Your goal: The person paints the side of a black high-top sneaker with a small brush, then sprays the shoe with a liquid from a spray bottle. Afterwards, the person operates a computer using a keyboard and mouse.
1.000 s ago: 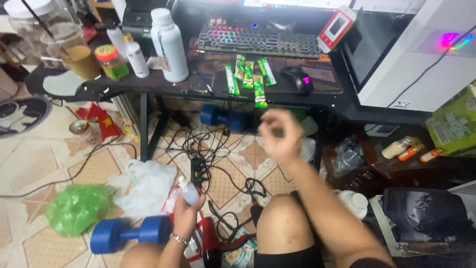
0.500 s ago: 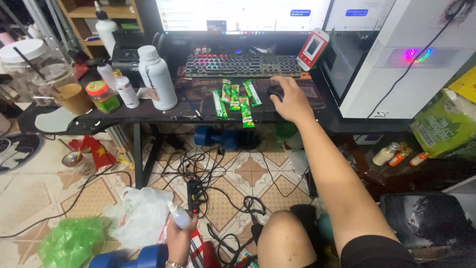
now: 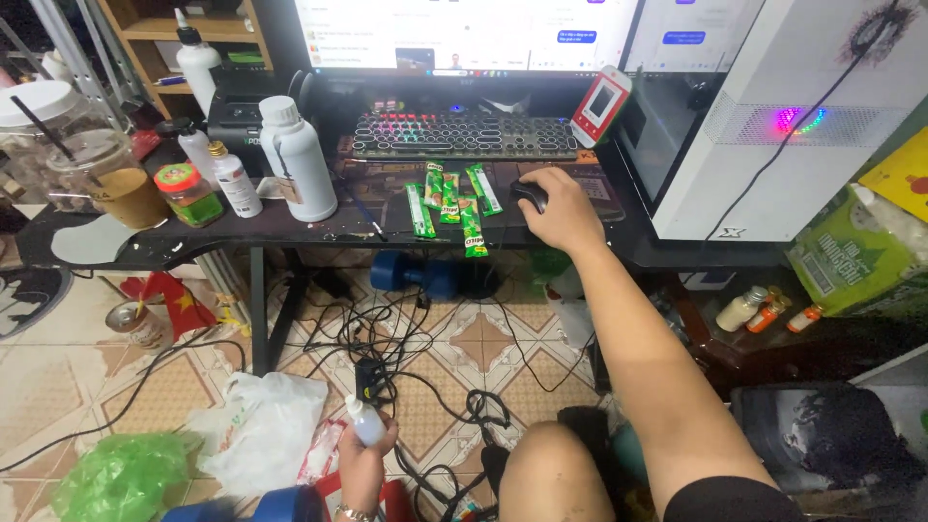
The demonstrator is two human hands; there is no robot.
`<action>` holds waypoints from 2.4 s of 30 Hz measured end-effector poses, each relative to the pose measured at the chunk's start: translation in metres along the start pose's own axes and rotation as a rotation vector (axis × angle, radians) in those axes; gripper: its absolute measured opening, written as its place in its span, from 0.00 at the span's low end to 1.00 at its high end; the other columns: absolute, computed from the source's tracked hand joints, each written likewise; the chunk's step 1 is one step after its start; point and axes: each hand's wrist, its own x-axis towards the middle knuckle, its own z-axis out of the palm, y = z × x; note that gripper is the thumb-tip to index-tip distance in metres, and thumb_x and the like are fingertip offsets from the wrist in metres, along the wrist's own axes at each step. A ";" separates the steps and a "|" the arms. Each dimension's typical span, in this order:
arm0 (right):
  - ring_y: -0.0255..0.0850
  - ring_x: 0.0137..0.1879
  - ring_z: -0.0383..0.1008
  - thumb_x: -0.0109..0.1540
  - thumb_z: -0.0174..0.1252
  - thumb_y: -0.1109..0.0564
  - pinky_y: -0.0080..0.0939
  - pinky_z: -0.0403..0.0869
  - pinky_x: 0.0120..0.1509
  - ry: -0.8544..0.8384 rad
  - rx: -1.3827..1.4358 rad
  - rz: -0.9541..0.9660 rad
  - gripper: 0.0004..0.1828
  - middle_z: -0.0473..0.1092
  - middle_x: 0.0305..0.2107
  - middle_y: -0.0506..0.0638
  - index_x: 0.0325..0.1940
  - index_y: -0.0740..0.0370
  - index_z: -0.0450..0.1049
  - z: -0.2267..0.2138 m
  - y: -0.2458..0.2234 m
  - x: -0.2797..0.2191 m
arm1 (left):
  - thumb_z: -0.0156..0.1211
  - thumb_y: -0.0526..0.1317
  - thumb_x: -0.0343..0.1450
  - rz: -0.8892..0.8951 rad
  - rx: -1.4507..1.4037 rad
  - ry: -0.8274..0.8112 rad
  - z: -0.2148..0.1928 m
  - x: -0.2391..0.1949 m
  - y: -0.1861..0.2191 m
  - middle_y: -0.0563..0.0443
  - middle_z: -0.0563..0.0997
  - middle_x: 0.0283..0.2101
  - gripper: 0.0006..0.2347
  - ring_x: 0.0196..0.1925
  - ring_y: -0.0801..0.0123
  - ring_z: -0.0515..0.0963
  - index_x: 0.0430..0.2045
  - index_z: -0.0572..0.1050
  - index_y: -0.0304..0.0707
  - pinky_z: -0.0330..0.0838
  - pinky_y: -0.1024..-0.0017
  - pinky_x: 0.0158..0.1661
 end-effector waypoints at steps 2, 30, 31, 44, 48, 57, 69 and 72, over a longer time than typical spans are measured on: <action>0.55 0.79 0.79 0.76 0.68 0.49 0.65 0.79 0.80 0.013 0.020 -0.029 0.23 0.79 0.74 0.51 0.76 0.53 0.84 0.001 0.002 0.001 | 0.84 0.29 0.66 -0.013 0.008 -0.010 0.009 -0.001 0.003 0.48 0.95 0.41 0.10 0.44 0.58 0.88 0.40 0.93 0.37 0.76 0.59 0.50; 0.58 0.77 0.81 0.74 0.66 0.46 0.69 0.84 0.67 0.011 -0.060 0.048 0.28 0.77 0.78 0.48 0.80 0.47 0.80 -0.003 -0.005 -0.005 | 0.85 0.34 0.71 0.030 0.014 0.045 -0.011 -0.002 -0.013 0.48 0.92 0.46 0.13 0.48 0.60 0.86 0.49 0.89 0.38 0.77 0.60 0.56; 0.59 0.75 0.81 0.74 0.67 0.48 0.70 0.84 0.66 0.022 -0.053 0.035 0.28 0.76 0.78 0.49 0.80 0.48 0.80 -0.003 -0.003 -0.005 | 0.85 0.34 0.71 0.020 0.032 0.051 -0.012 -0.004 -0.011 0.47 0.92 0.48 0.15 0.49 0.59 0.87 0.51 0.89 0.39 0.78 0.58 0.57; 0.57 0.83 0.75 0.78 0.66 0.44 0.66 0.75 0.85 -0.070 0.102 0.047 0.27 0.74 0.80 0.51 0.81 0.52 0.80 -0.003 0.001 0.006 | 0.78 0.35 0.78 0.189 -0.168 0.061 -0.034 0.017 -0.021 0.42 0.89 0.46 0.12 0.52 0.60 0.82 0.54 0.85 0.31 0.75 0.61 0.61; 0.58 0.84 0.75 0.78 0.66 0.43 0.67 0.75 0.84 -0.078 0.111 0.050 0.28 0.74 0.81 0.52 0.82 0.52 0.80 -0.004 0.000 0.007 | 0.74 0.43 0.80 0.259 -0.033 0.044 -0.030 0.014 0.092 0.44 0.88 0.51 0.14 0.52 0.55 0.83 0.57 0.85 0.37 0.75 0.56 0.58; 0.74 0.82 0.77 0.80 0.71 0.47 0.69 0.85 0.76 -0.017 0.095 -0.010 0.26 0.74 0.78 0.69 0.82 0.53 0.83 -0.002 0.005 0.003 | 0.69 0.41 0.91 0.594 0.022 0.142 -0.009 0.064 0.273 0.40 0.78 0.59 0.20 0.61 0.54 0.78 0.74 0.67 0.32 0.73 0.47 0.63; 0.72 0.77 0.82 0.77 0.75 0.55 0.70 0.80 0.78 0.090 0.022 -0.150 0.25 0.78 0.71 0.68 0.80 0.55 0.86 0.013 0.021 0.007 | 0.91 0.43 0.77 0.814 0.312 0.450 -0.004 0.199 0.318 0.42 0.79 0.51 0.17 0.56 0.43 0.88 0.56 0.89 0.39 0.81 0.53 0.62; 0.75 0.76 0.82 0.76 0.76 0.55 0.72 0.80 0.77 0.099 0.012 -0.142 0.26 0.77 0.72 0.69 0.80 0.55 0.86 0.014 0.019 0.006 | 0.92 0.43 0.77 0.789 0.340 0.484 -0.006 0.225 0.316 0.42 0.79 0.52 0.19 0.56 0.45 0.89 0.57 0.89 0.39 0.82 0.52 0.62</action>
